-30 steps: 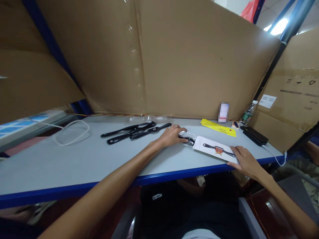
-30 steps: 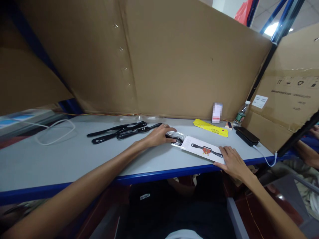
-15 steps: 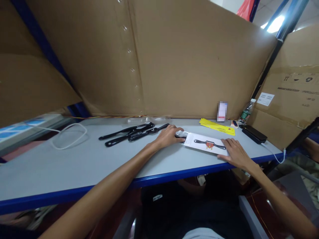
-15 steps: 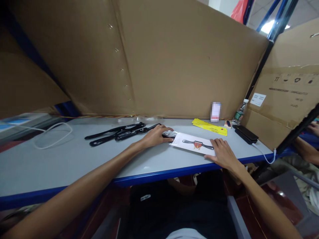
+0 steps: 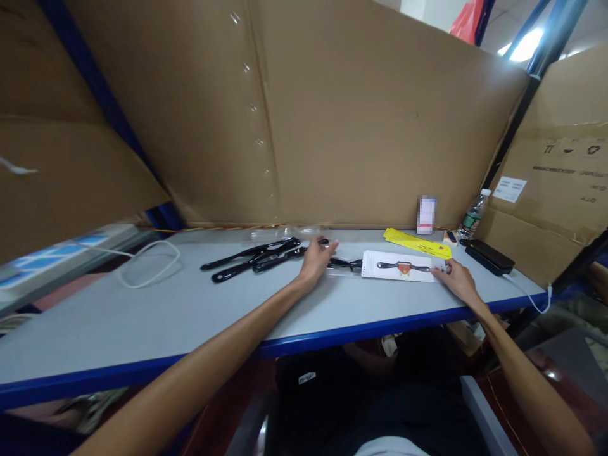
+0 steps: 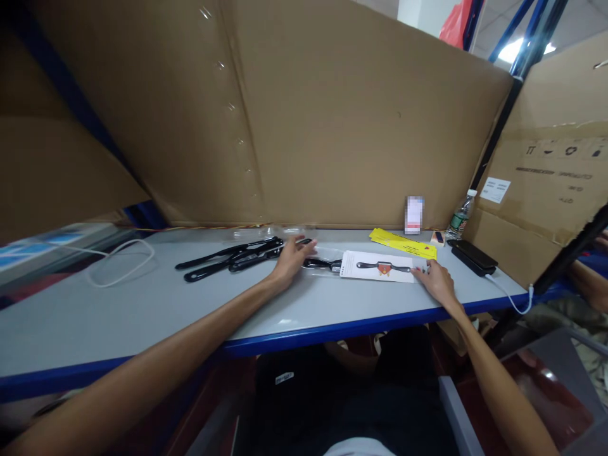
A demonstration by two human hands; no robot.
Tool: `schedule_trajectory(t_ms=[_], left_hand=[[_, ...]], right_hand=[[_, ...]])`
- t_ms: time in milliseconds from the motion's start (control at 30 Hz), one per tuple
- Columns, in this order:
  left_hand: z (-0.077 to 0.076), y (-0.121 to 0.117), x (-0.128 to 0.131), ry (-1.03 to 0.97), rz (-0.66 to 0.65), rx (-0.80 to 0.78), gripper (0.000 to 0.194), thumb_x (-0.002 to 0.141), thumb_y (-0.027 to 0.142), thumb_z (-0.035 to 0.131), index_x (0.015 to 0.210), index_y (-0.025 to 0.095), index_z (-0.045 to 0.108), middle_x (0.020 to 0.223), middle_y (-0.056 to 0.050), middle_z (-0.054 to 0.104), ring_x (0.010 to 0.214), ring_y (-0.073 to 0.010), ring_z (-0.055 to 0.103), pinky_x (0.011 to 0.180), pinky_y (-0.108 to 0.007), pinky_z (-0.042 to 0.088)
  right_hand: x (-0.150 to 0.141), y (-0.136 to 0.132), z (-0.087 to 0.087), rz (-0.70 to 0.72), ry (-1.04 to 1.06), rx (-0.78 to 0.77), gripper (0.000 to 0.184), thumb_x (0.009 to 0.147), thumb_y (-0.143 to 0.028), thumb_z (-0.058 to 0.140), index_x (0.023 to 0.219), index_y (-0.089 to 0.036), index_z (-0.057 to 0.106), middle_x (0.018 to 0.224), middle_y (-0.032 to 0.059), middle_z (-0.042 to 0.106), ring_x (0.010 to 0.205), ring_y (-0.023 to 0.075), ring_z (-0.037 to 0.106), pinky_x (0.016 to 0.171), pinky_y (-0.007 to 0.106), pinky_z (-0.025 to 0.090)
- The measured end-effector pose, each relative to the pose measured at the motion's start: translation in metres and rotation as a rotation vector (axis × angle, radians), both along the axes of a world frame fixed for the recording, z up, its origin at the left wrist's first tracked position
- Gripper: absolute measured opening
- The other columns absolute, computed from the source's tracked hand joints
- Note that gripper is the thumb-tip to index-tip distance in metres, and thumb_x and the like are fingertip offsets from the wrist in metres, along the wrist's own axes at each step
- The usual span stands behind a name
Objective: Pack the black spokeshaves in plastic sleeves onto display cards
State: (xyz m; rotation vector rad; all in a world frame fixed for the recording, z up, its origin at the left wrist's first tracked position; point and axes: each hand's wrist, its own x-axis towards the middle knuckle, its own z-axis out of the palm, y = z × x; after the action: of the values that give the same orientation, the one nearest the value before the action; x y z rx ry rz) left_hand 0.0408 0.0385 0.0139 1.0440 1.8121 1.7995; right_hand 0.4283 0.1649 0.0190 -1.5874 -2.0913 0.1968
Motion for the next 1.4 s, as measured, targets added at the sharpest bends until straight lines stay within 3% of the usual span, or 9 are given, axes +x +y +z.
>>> schedule_trajectory(t_ms=[100,233,533,733,900,1000,1100,1233,1400], left_hand=[[0.002,-0.004,0.0,-0.344,-0.098,0.001,0.036,0.102,0.048,0.058,0.113,0.015,0.059,0.087,-0.01,0.074,0.083,-0.0231,0.074,0.088,-0.037,0.055],[0.007,-0.013,0.003,-0.433,-0.166,-0.021,0.048,0.109,0.051,0.04,0.103,0.011,0.067,0.089,-0.015,0.077,0.09,-0.0238,0.075,0.092,-0.035,0.054],[0.015,-0.022,0.024,-0.642,-0.353,-0.018,0.07,0.107,0.065,0.029,0.133,0.01,0.062,0.115,-0.02,0.075,0.108,-0.0316,0.074,0.09,-0.043,0.06],[0.017,-0.023,0.026,-0.638,-0.428,0.011,0.069,0.106,0.066,0.03,0.139,0.012,0.056,0.125,-0.021,0.072,0.111,-0.0324,0.072,0.094,-0.046,0.059],[0.01,-0.016,0.021,-0.353,-0.411,-0.066,0.052,0.083,0.036,0.07,0.129,0.013,0.065,0.107,-0.013,0.074,0.095,-0.0279,0.072,0.084,-0.038,0.057],[0.011,-0.014,0.016,-0.05,-0.356,-0.116,0.044,0.066,0.017,0.068,0.11,0.015,0.072,0.089,-0.006,0.071,0.086,-0.0252,0.068,0.077,-0.035,0.054],[0.016,-0.017,0.012,0.263,-0.297,-0.102,0.025,0.065,0.015,0.066,0.09,0.018,0.07,0.082,-0.003,0.069,0.083,-0.0245,0.065,0.078,-0.036,0.054],[0.02,-0.027,0.013,0.701,-0.329,-0.058,0.011,0.078,0.017,0.061,0.086,0.022,0.066,0.107,-0.006,0.076,0.1,-0.0265,0.068,0.095,-0.041,0.053],[0.018,-0.032,0.011,1.011,-0.427,-0.199,0.026,0.077,0.012,0.059,0.097,0.025,0.068,0.131,-0.006,0.072,0.118,-0.0297,0.067,0.105,-0.044,0.049]], right_hand=[[-0.002,-0.007,0.003,-0.029,-0.04,0.005,0.043,0.091,-0.06,0.066,0.106,-0.02,0.066,0.09,0.0067,0.075,0.084,0.0249,0.068,0.063,0.029,0.036],[-0.012,-0.021,0.01,-0.091,-0.12,0.046,0.044,0.096,-0.059,0.065,0.112,-0.018,0.065,0.102,0.0127,0.076,0.092,0.0274,0.07,0.068,0.03,0.04],[-0.09,-0.084,0.03,0.018,-0.335,0.031,0.051,0.111,-0.048,0.039,0.125,-0.005,0.063,0.112,0.0266,0.072,0.112,0.0347,0.068,0.09,0.038,0.047],[-0.093,-0.092,0.014,-0.006,-0.263,0.061,0.056,0.109,-0.047,0.043,0.136,0.001,0.055,0.117,0.0302,0.071,0.122,0.0375,0.062,0.097,0.041,0.046],[-0.08,-0.081,-0.012,0.054,-0.055,0.152,0.051,0.103,-0.044,0.054,0.137,-0.005,0.054,0.111,0.0272,0.073,0.113,0.0376,0.065,0.092,0.042,0.048],[-0.072,-0.073,-0.02,0.095,0.183,0.143,0.038,0.096,-0.04,0.06,0.124,-0.015,0.057,0.106,0.0195,0.075,0.101,0.0336,0.068,0.087,0.04,0.049],[-0.066,-0.069,-0.02,0.112,0.485,0.086,0.025,0.086,-0.04,0.065,0.103,-0.023,0.056,0.097,0.0107,0.075,0.09,0.0279,0.069,0.081,0.035,0.051],[-0.062,-0.076,-0.015,0.173,0.671,0.112,0.005,0.08,-0.025,0.055,0.082,-0.026,0.052,0.093,0.0079,0.076,0.089,0.0251,0.071,0.086,0.034,0.052],[-0.062,-0.093,-0.014,0.289,0.447,0.235,0.027,0.071,-0.008,0.044,0.081,-0.024,0.064,0.098,0.0076,0.077,0.098,0.0255,0.07,0.093,0.037,0.05]])
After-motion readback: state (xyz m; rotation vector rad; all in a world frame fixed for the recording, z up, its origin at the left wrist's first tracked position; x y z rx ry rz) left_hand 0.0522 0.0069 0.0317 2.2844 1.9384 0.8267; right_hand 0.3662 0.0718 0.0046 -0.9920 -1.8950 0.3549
